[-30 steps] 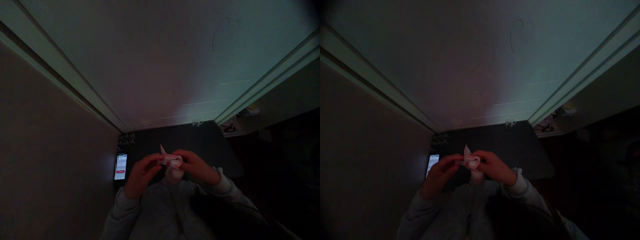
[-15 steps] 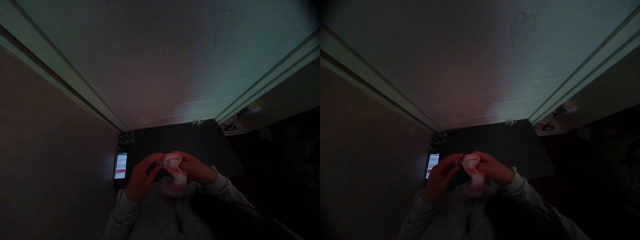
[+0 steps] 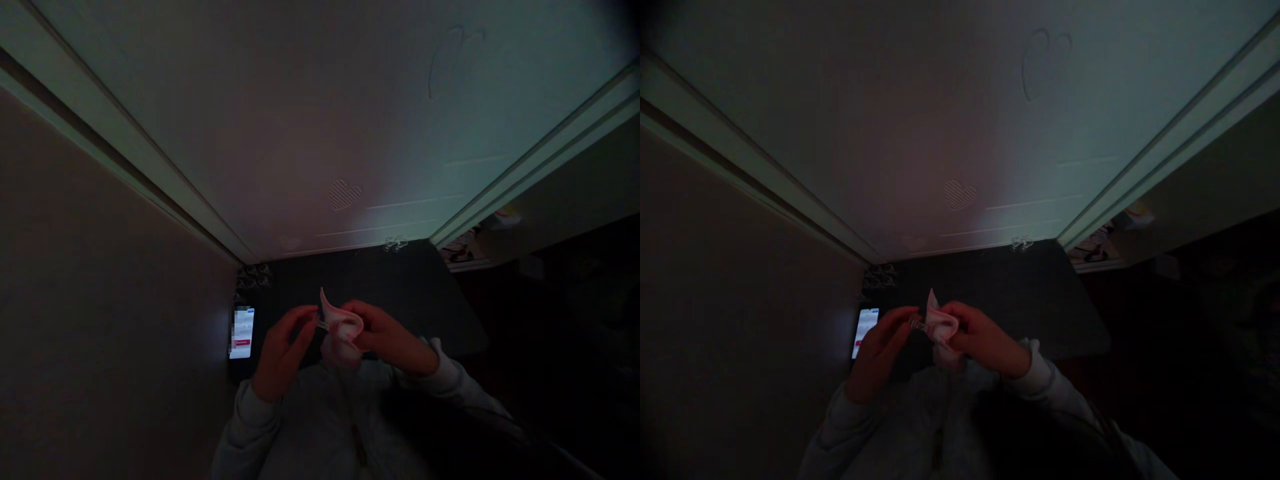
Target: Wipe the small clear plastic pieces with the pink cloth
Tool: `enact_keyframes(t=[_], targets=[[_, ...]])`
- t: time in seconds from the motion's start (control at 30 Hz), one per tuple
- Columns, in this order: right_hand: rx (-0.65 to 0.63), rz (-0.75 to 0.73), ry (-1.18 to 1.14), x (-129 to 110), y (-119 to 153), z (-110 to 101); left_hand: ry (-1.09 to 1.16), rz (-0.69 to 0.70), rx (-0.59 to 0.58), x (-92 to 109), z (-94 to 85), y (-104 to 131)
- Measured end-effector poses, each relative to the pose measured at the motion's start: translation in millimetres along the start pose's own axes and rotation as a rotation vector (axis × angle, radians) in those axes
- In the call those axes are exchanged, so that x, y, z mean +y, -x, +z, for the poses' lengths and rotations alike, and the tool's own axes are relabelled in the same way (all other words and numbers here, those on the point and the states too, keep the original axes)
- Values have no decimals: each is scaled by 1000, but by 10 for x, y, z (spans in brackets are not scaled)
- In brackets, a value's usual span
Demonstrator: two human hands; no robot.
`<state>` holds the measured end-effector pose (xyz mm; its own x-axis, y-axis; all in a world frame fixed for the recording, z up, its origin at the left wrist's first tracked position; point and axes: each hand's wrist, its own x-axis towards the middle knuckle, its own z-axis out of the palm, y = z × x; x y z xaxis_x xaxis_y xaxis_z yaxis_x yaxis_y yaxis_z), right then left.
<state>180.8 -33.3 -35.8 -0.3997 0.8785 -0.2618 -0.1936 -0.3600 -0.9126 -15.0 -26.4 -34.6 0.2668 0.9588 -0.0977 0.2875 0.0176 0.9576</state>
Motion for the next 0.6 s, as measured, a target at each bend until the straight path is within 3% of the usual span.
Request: enact_keyframes(t=[0.43,0.6], targets=[[31,11,28,43,-24,-23,176,-86,-18,50,-14,-1],[46,54,-23,71,-24,-33,98,-81,-37,45,-43,3]])
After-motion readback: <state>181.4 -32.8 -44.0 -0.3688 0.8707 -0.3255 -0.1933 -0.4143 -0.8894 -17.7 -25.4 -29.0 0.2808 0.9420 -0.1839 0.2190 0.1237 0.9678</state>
